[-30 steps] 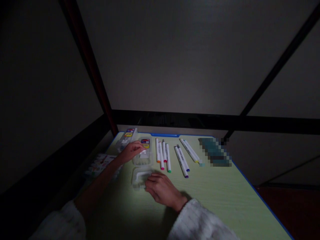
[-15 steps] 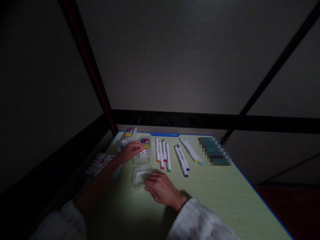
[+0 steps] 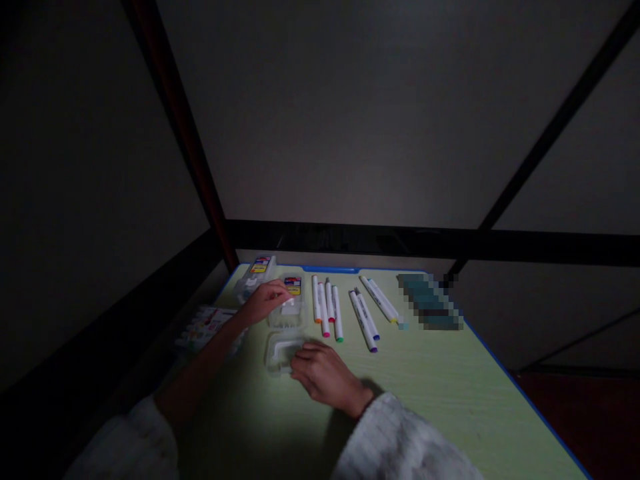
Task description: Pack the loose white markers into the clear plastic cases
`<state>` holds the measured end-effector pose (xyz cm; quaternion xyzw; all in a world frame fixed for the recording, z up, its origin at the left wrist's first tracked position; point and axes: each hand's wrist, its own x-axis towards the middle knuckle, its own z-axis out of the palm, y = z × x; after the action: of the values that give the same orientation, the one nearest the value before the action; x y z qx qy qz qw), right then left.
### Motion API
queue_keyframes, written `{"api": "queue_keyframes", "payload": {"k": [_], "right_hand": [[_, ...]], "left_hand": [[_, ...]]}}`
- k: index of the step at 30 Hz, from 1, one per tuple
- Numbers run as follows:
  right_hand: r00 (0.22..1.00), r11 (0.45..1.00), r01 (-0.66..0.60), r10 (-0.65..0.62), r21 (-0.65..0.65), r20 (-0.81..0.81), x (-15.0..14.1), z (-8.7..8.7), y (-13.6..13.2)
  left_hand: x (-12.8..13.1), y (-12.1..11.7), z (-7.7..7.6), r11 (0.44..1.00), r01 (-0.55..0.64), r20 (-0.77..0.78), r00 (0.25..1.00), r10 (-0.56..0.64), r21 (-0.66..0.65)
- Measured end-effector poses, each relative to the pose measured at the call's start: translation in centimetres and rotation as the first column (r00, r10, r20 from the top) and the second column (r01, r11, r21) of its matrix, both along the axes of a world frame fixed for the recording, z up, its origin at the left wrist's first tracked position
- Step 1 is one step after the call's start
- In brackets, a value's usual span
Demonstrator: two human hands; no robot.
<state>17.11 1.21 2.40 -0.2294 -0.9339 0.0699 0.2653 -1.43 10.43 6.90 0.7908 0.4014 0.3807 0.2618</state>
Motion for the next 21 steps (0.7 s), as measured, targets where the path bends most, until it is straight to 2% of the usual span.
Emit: {"api": "queue_keyframes", "payload": {"k": [11, 17, 21], "right_hand": [[0.995, 0.999, 0.049, -0.049, -0.006, 0.092, 0.06, -0.18, -0.10], [0.997, 0.999, 0.039, -0.038, -0.020, 0.070, 0.19, 0.12, -0.15], [0.997, 0.997, 0.079, -0.079, 0.008, 0.012, 0.33, 0.29, -0.42]], "left_hand": [[0.02, -0.24, 0.06, 0.999, -0.039, 0.003, 0.999, 0.039, 0.019], [0.10, -0.27, -0.11, 0.998, -0.056, -0.010, 0.998, 0.056, 0.023], [0.29, -0.22, -0.20, 0.998, -0.063, -0.015, 0.998, 0.064, 0.025]]}}
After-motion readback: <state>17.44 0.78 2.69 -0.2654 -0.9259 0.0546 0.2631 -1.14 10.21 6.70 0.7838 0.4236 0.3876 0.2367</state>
